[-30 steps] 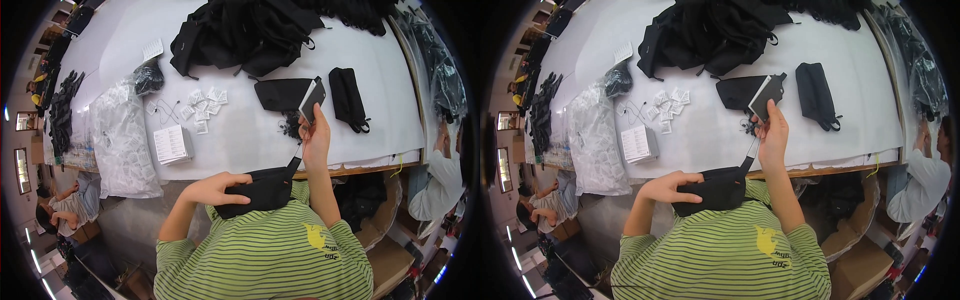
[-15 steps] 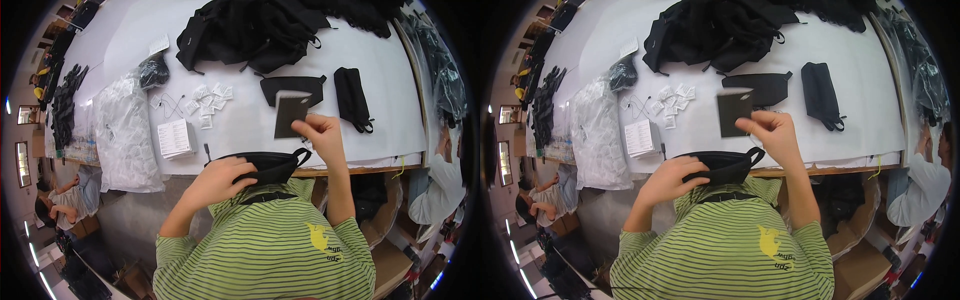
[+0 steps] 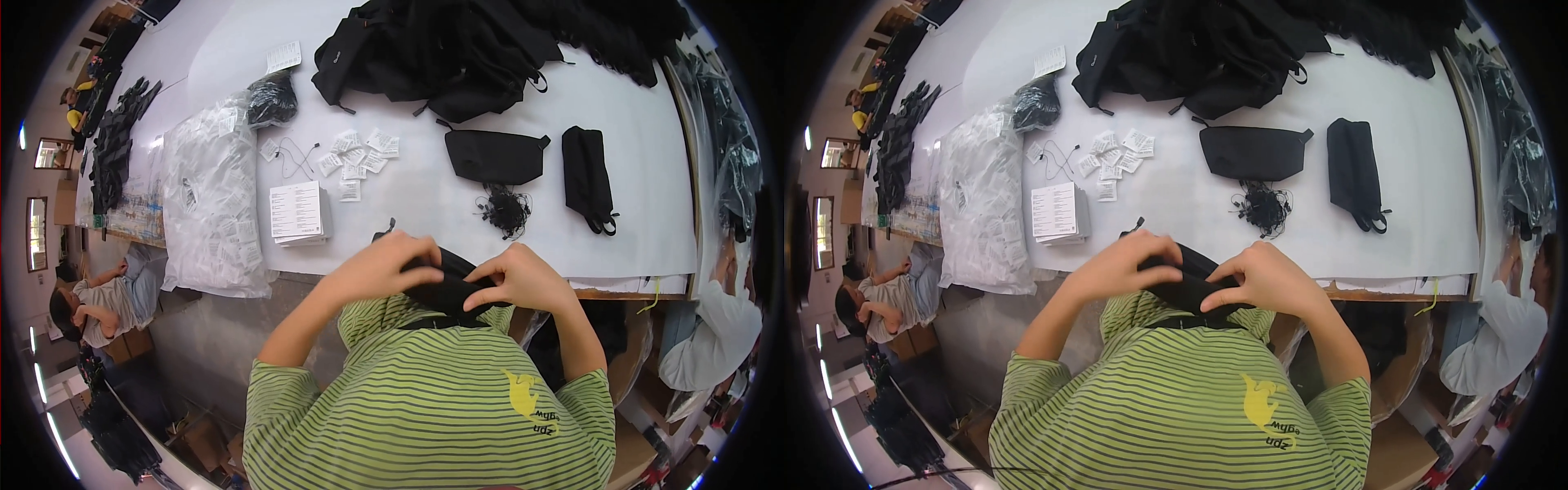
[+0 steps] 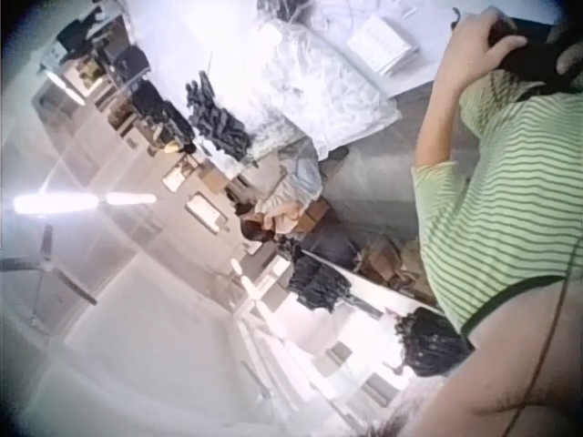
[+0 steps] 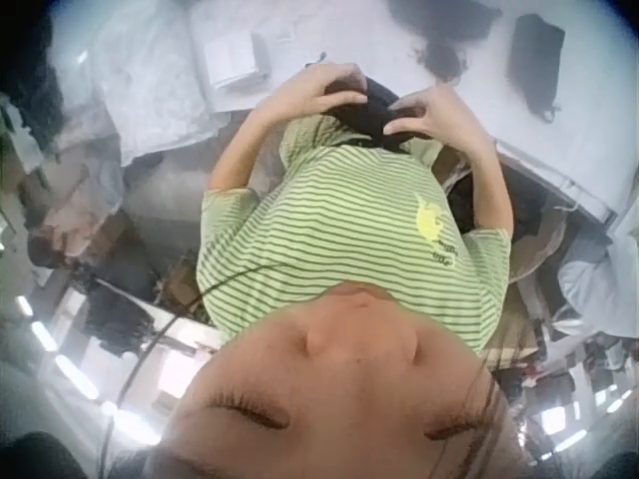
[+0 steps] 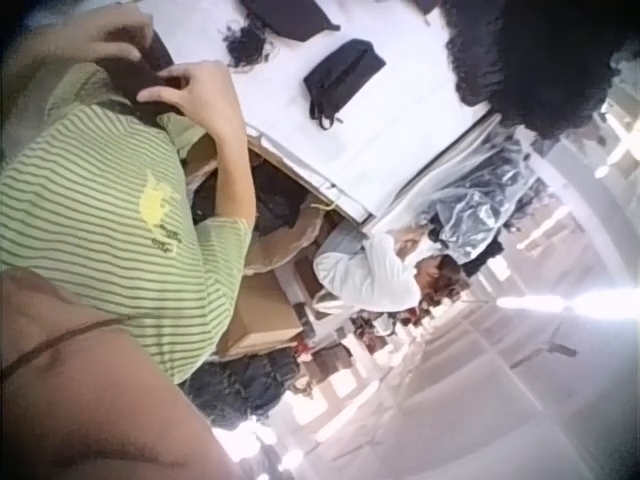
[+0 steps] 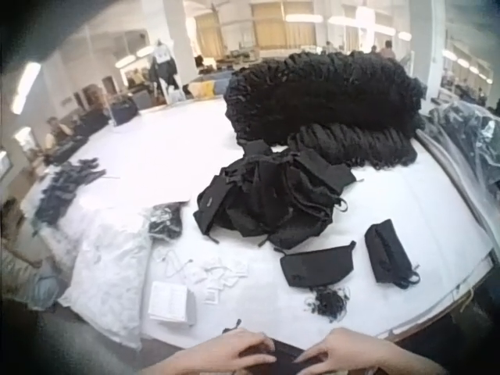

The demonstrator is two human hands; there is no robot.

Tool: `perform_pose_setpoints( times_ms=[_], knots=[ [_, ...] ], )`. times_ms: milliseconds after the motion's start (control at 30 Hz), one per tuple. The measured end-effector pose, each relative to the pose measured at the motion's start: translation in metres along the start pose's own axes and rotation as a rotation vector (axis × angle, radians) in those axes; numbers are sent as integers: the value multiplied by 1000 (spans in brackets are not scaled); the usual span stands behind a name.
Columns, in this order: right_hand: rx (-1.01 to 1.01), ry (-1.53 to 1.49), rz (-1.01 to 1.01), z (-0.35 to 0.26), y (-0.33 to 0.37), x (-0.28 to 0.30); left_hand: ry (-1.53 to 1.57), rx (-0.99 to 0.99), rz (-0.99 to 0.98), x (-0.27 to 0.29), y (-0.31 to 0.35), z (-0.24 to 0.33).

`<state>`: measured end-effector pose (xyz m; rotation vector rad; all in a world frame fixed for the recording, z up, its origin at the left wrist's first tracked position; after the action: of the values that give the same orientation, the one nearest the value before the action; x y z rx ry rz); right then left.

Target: Assembling soft glasses cases by attaching tags and cleaning the surfaces.

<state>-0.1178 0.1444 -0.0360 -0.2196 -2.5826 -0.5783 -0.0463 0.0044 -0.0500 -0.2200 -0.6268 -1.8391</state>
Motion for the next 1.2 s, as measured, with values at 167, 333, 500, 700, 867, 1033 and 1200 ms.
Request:
perform_pose_setpoints(
  times_ms=[167,333,500,700,867,1033,1200],
  knots=[
    [10,21,-4,4,-1,-6,-452,-35,784,64,-42,-92],
    [-1,30,58,7,4,1,-529,191,873,85,-51,-132],
    [-16,223,207,6,11,20,-222,215,781,94,-39,-110],
    [148,415,340,-18,3,28,-31,-221,586,58,-13,7],
    [178,411,412,-26,0,34,-287,-249,802,57,0,6],
    [206,175,603,-30,0,39,1317,-276,740,24,-6,-52],
    [146,-100,658,-28,1,38,1584,-55,718,6,-18,-53]
  ],
)
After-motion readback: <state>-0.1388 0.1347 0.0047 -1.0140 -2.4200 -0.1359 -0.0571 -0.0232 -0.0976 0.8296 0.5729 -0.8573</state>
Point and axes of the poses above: each hand's wrist, its own y-axis away from the middle knuckle, its own x-axis out of the back of the hand, z = x × y, the point moved 7 cm from there along -y, towards the middle knuckle, and after that the axes turned 3 degrees about x, right-handed, at the moved point
